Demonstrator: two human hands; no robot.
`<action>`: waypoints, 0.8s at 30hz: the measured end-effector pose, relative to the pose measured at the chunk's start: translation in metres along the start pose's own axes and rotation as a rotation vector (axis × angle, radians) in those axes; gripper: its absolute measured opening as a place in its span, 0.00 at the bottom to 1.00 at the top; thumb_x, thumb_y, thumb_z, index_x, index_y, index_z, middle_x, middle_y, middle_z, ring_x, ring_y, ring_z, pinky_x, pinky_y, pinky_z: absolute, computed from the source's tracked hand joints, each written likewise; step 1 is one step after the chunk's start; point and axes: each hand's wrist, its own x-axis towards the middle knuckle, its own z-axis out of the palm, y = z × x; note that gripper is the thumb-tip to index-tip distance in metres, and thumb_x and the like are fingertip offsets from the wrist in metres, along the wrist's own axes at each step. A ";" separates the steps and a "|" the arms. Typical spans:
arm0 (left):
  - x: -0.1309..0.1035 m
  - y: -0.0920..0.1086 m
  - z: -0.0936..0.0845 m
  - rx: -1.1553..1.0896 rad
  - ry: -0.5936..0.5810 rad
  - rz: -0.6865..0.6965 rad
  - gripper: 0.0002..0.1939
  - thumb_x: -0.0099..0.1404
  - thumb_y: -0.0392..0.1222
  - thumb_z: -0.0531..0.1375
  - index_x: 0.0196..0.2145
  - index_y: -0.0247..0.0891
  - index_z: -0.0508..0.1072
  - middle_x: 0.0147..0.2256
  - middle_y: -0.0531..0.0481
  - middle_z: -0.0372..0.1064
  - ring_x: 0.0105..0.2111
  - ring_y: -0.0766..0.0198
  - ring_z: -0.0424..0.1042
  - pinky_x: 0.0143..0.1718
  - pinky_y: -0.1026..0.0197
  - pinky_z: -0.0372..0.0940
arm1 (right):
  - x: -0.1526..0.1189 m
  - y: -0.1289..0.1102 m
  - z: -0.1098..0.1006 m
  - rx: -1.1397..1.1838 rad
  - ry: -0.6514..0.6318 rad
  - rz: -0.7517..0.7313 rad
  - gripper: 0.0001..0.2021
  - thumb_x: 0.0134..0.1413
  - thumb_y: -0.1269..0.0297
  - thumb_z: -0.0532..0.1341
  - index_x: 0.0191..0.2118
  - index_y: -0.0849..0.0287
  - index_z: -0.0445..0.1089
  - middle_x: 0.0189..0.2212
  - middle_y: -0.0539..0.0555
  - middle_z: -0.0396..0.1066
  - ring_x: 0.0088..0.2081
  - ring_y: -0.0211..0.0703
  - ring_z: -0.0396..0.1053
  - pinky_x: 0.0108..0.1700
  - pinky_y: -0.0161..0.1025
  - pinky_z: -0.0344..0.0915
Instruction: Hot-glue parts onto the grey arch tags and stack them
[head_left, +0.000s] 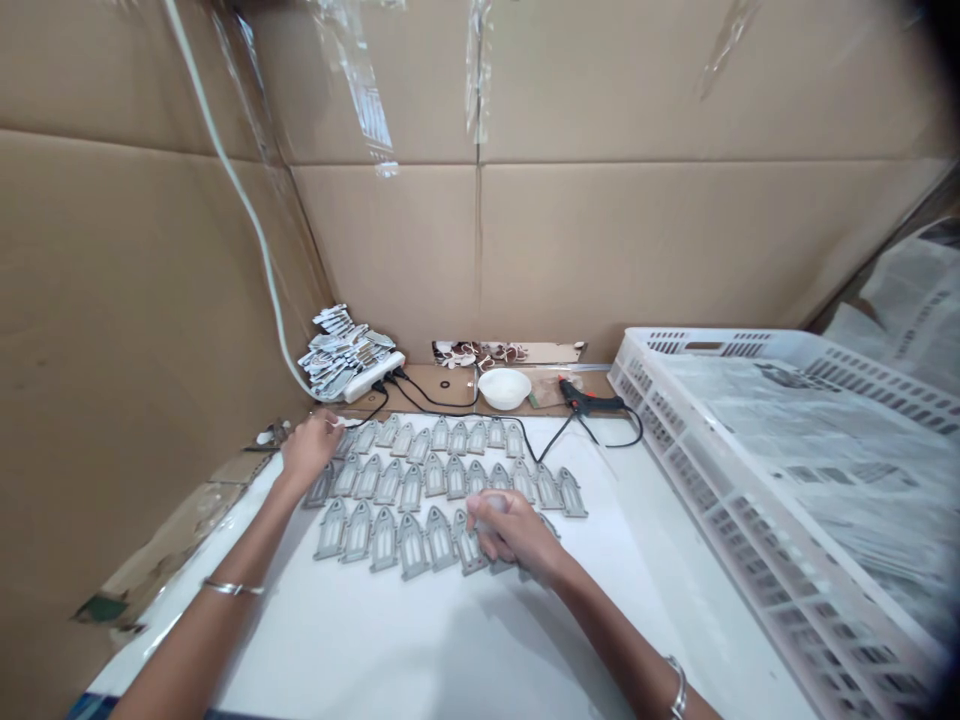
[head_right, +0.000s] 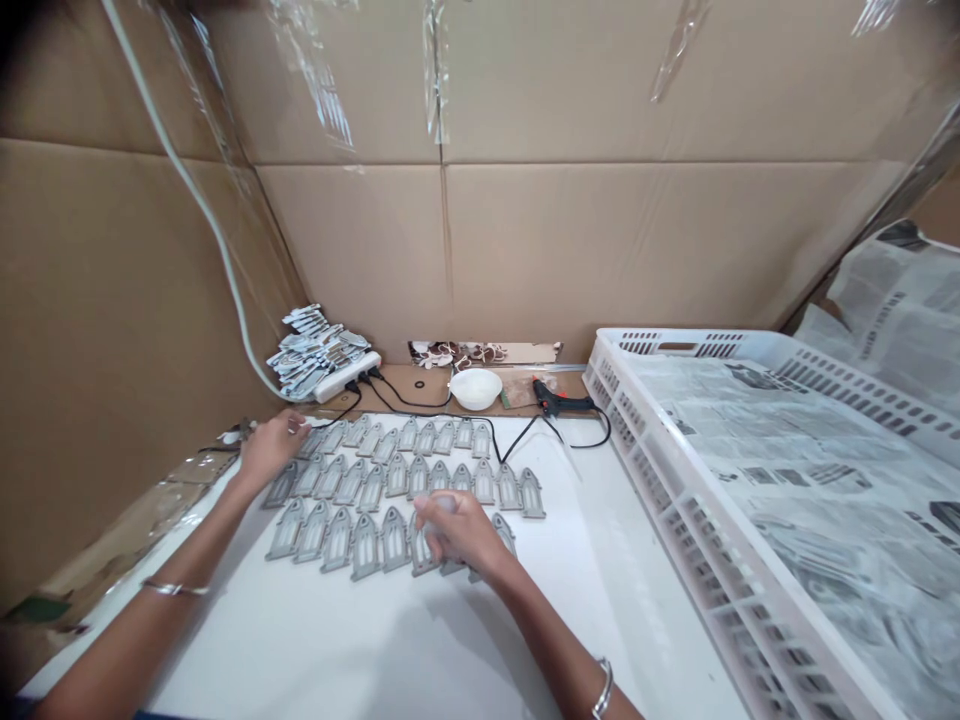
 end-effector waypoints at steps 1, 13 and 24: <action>-0.010 0.012 -0.004 -0.051 0.018 0.035 0.17 0.70 0.49 0.52 0.47 0.38 0.73 0.45 0.39 0.77 0.47 0.44 0.75 0.44 0.53 0.65 | 0.000 0.000 0.000 0.001 0.016 0.006 0.24 0.56 0.40 0.59 0.29 0.60 0.69 0.11 0.44 0.61 0.13 0.28 0.47 0.17 0.31 0.41; -0.127 0.154 -0.021 -0.828 -0.638 0.781 0.14 0.68 0.51 0.60 0.37 0.36 0.74 0.33 0.49 0.73 0.33 0.62 0.71 0.35 0.63 0.63 | 0.009 0.011 -0.007 -0.170 0.117 -0.132 0.18 0.57 0.50 0.60 0.24 0.59 0.67 0.11 0.45 0.60 0.16 0.33 0.52 0.22 0.34 0.50; -0.118 0.127 -0.001 -0.932 -0.774 0.596 0.15 0.62 0.51 0.64 0.31 0.34 0.72 0.25 0.52 0.68 0.25 0.66 0.67 0.28 0.65 0.60 | 0.005 0.003 -0.001 -0.153 0.094 -0.139 0.19 0.56 0.51 0.62 0.21 0.57 0.63 0.13 0.46 0.62 0.18 0.34 0.57 0.26 0.34 0.55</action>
